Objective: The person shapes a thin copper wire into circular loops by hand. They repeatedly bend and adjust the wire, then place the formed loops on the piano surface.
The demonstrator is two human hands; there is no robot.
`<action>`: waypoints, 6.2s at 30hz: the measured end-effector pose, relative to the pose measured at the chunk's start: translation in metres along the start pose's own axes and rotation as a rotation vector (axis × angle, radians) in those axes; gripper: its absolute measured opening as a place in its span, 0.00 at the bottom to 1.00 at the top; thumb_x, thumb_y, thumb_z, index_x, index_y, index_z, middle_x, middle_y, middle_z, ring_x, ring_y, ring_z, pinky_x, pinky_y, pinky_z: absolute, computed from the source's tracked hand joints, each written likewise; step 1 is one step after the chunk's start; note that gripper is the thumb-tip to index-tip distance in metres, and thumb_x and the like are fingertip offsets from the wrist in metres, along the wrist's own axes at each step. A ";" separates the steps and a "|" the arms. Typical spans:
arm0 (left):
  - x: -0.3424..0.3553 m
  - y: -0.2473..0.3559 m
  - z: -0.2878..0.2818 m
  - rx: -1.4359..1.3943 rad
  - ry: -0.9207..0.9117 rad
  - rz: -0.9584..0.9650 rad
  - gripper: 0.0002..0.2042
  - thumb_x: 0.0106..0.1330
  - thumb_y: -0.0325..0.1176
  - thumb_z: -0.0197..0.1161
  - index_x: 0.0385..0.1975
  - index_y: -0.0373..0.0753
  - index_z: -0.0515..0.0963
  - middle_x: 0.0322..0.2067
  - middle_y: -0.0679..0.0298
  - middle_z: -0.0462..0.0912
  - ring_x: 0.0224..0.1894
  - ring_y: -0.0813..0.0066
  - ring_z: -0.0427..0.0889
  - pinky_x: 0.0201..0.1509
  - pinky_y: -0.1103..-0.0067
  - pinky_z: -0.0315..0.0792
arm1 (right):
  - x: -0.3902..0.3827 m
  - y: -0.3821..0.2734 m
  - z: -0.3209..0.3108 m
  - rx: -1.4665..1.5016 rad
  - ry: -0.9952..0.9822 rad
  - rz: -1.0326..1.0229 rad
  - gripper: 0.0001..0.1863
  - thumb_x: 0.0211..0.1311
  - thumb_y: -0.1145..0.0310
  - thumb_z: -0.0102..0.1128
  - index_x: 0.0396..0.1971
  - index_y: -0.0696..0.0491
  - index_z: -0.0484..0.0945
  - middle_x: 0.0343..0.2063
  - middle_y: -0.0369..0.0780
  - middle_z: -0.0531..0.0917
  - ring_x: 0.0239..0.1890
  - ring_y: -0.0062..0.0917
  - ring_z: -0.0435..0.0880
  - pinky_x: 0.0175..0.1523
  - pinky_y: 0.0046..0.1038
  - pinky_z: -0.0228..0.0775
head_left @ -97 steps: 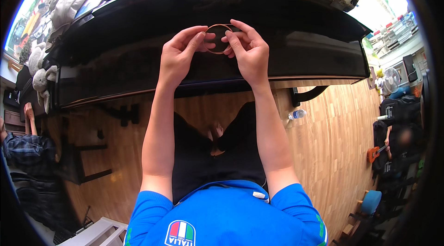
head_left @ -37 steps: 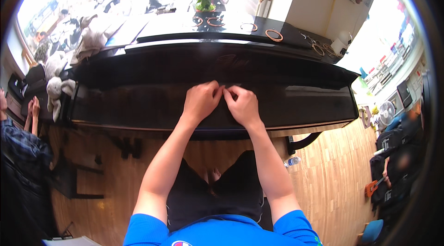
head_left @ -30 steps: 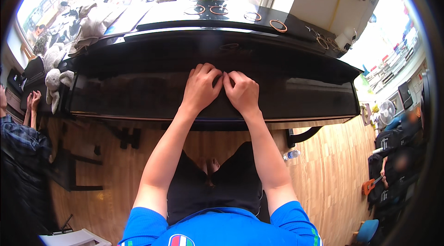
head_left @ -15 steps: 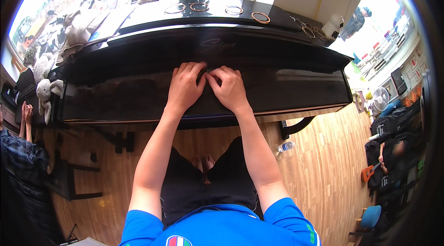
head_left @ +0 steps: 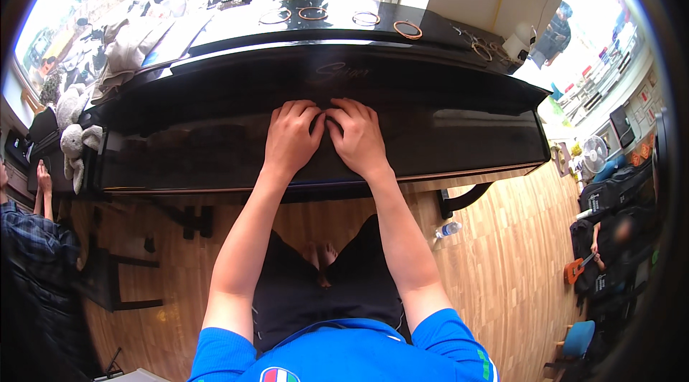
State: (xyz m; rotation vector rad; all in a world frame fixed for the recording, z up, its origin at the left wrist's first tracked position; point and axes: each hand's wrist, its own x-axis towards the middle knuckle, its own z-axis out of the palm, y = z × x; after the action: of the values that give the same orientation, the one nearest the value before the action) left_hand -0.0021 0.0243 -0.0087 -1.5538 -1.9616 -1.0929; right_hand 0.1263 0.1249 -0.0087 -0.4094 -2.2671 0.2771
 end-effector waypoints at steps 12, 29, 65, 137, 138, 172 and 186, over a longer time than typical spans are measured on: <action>0.002 0.009 -0.008 0.222 -0.019 -0.003 0.13 0.64 0.38 0.66 0.43 0.40 0.86 0.58 0.56 0.80 0.65 0.58 0.73 0.76 0.52 0.46 | -0.001 -0.004 0.000 -0.181 -0.110 0.058 0.29 0.66 0.63 0.59 0.66 0.54 0.69 0.64 0.47 0.73 0.71 0.41 0.66 0.72 0.55 0.53; 0.002 0.008 -0.006 0.168 0.056 0.040 0.09 0.62 0.35 0.67 0.38 0.40 0.86 0.47 0.58 0.85 0.52 0.58 0.82 0.65 0.60 0.68 | -0.003 -0.004 -0.001 -0.165 -0.032 0.013 0.16 0.66 0.63 0.59 0.50 0.53 0.80 0.61 0.43 0.76 0.67 0.37 0.71 0.71 0.55 0.55; 0.001 0.014 -0.006 0.231 0.053 0.061 0.12 0.64 0.37 0.67 0.44 0.42 0.84 0.36 0.62 0.86 0.41 0.62 0.85 0.66 0.53 0.66 | 0.000 -0.011 -0.002 -0.080 -0.006 0.099 0.18 0.63 0.64 0.60 0.50 0.54 0.82 0.54 0.44 0.82 0.60 0.38 0.77 0.71 0.50 0.58; -0.004 0.014 0.000 0.120 0.031 -0.183 0.08 0.62 0.39 0.68 0.29 0.42 0.87 0.37 0.62 0.88 0.43 0.65 0.86 0.59 0.56 0.71 | -0.002 -0.008 0.005 -0.125 0.149 0.044 0.13 0.61 0.65 0.63 0.42 0.56 0.85 0.42 0.47 0.86 0.52 0.38 0.82 0.66 0.44 0.65; -0.003 0.014 -0.002 0.199 0.099 -0.070 0.08 0.62 0.39 0.68 0.30 0.42 0.87 0.36 0.62 0.88 0.42 0.64 0.86 0.57 0.59 0.73 | -0.002 -0.006 0.004 -0.164 0.177 0.001 0.13 0.61 0.65 0.63 0.42 0.56 0.85 0.42 0.47 0.86 0.51 0.39 0.83 0.65 0.44 0.66; -0.002 0.013 -0.005 0.320 0.164 0.085 0.08 0.62 0.38 0.68 0.27 0.42 0.85 0.34 0.64 0.86 0.41 0.64 0.84 0.57 0.63 0.73 | -0.001 -0.006 0.004 -0.098 0.113 0.104 0.09 0.61 0.67 0.64 0.34 0.55 0.87 0.41 0.44 0.87 0.49 0.39 0.84 0.61 0.41 0.69; -0.003 0.013 -0.001 0.217 0.086 -0.046 0.08 0.63 0.39 0.68 0.29 0.43 0.86 0.35 0.63 0.87 0.42 0.63 0.86 0.62 0.59 0.70 | -0.004 -0.001 0.008 -0.125 0.164 0.032 0.14 0.61 0.64 0.63 0.41 0.56 0.85 0.43 0.44 0.87 0.50 0.38 0.84 0.66 0.49 0.63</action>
State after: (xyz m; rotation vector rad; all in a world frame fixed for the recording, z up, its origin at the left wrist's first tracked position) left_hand 0.0105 0.0229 -0.0059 -1.3327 -1.9933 -0.9140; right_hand 0.1223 0.1218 -0.0162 -0.5154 -2.1244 0.1139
